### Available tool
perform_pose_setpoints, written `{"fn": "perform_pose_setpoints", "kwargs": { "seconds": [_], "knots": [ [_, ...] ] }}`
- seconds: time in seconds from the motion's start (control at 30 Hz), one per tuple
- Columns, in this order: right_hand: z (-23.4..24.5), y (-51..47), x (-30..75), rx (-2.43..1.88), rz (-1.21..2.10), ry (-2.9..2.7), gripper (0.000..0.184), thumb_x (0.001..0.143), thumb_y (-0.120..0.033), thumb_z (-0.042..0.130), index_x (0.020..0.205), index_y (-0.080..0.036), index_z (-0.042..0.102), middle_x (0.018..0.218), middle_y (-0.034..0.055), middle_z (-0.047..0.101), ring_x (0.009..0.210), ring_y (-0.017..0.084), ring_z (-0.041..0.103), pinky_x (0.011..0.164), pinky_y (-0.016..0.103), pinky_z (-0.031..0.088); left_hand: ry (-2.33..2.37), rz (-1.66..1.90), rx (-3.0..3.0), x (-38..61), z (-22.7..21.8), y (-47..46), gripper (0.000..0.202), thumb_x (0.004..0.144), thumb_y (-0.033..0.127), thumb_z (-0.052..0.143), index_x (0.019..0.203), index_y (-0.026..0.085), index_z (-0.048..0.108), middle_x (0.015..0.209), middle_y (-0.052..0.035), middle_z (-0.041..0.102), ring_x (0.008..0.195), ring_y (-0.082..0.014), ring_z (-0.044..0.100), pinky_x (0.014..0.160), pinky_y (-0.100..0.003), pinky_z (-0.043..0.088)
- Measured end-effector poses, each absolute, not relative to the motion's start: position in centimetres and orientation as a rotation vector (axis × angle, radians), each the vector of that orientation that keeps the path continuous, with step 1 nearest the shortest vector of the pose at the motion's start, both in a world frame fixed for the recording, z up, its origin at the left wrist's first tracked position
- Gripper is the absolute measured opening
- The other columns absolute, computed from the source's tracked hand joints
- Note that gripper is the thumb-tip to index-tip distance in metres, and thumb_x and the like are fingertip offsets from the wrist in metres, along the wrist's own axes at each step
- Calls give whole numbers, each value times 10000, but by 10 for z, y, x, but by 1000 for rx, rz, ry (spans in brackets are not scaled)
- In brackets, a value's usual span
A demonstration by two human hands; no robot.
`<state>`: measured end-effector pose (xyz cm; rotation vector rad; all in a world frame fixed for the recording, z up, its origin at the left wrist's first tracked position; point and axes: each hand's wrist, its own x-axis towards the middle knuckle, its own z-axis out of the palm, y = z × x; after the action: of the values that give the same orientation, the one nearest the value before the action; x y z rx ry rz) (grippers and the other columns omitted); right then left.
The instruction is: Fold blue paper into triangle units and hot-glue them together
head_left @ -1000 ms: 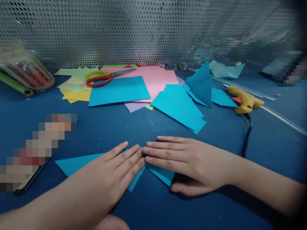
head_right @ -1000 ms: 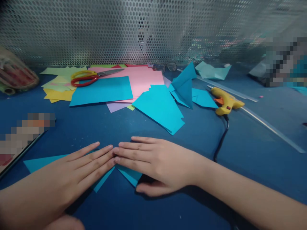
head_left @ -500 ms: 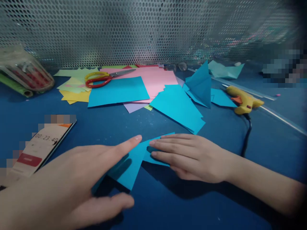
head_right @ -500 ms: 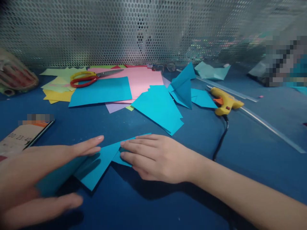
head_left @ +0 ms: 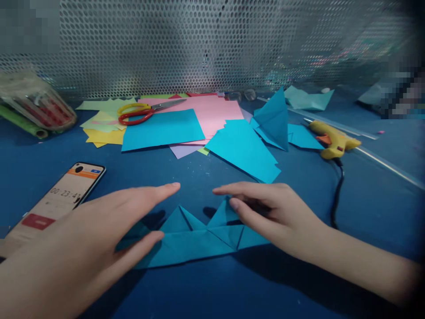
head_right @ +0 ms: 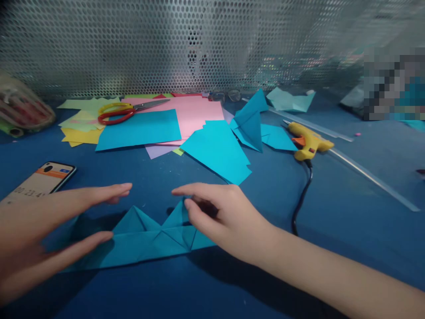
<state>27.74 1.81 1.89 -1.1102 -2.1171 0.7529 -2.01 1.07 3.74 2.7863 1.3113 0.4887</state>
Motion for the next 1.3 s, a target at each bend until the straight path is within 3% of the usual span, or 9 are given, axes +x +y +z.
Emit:
{"fn": "perform_pose_setpoints", "kwargs": {
  "seconds": [0.07, 0.17, 0.27, 0.37, 0.5, 0.67, 0.87, 1.0, 1.3],
  "knots": [
    [16, 18, 277, -1123, 633, -2145, 307, 966, -147, 511, 1205, -130, 703, 807, 37, 716, 578, 94, 631, 489, 169, 488, 1247, 450, 2851, -19, 35, 10, 364, 1084, 503, 367, 1380, 383, 541, 1403, 66, 651, 1205, -183, 664, 1032, -297, 510],
    [14, 18, 278, -1027, 376, -2217, 268, 961, -134, 532, 1174, -144, 695, 1000, 101, 711, 870, 146, 694, 693, 219, 560, 1085, 389, 2981, -11, 29, 0, 297, 1093, 329, 369, 1235, 318, 629, 1222, 31, 721, 1085, -179, 686, 1011, -307, 502],
    [13, 15, 279, -801, 231, -2412, 278, 984, -109, 466, 1132, -161, 694, 833, 45, 673, 732, 135, 635, 645, 237, 516, 951, 505, 3022, 3, 20, -12, 386, 1095, 191, 293, 1089, 251, 674, 929, 3, 740, 792, -184, 683, 754, -323, 531],
    [10, 11, 276, -632, 99, -2593, 312, 1001, -111, 416, 1117, -147, 703, 696, -1, 621, 569, 142, 535, 527, 284, 427, 837, 471, 3058, 12, 15, -17, 402, 1073, 125, 285, 1113, 198, 678, 804, 3, 711, 672, -180, 659, 613, -318, 489],
    [6, 3, 268, -681, 36, -2617, 288, 988, -119, 435, 1024, -145, 720, 616, -25, 598, 525, 149, 524, 499, 325, 376, 786, 361, 3099, 14, 14, -15, 432, 1053, 98, 265, 1137, 158, 684, 678, 19, 648, 535, -153, 612, 494, -292, 428],
    [7, -5, 264, -859, 55, -2636, 295, 986, -145, 435, 890, -178, 713, 574, -25, 599, 478, 156, 538, 501, 344, 352, 851, 298, 3090, 12, 9, -17, 409, 1040, 96, 288, 1243, 129, 642, 712, 17, 669, 545, -161, 633, 483, -301, 427],
    [5, -5, 269, -901, 183, -2689, 285, 982, -132, 434, 1044, -203, 704, 612, -35, 645, 510, 144, 587, 534, 326, 315, 769, 52, 3187, 16, 5, -20, 363, 974, 117, 466, 1299, 104, 627, 848, -28, 747, 628, -187, 676, 503, -315, 475],
    [3, -3, 266, -948, 214, -2704, 275, 955, -125, 432, 1022, -206, 686, 608, -40, 647, 498, 138, 579, 529, 321, 290, 619, 32, 3210, 13, 5, -22, 366, 897, 133, 580, 1253, 123, 666, 755, 12, 739, 551, -183, 651, 452, -322, 475],
    [1, 0, 268, -805, 216, -2729, 269, 964, -128, 492, 1168, -196, 654, 695, -17, 713, 573, 151, 639, 551, 315, 379, 658, 170, 3039, 14, 8, -18, 328, 971, 162, 506, 1261, 145, 658, 808, 10, 770, 572, -161, 685, 512, -295, 507]
  ]
}}
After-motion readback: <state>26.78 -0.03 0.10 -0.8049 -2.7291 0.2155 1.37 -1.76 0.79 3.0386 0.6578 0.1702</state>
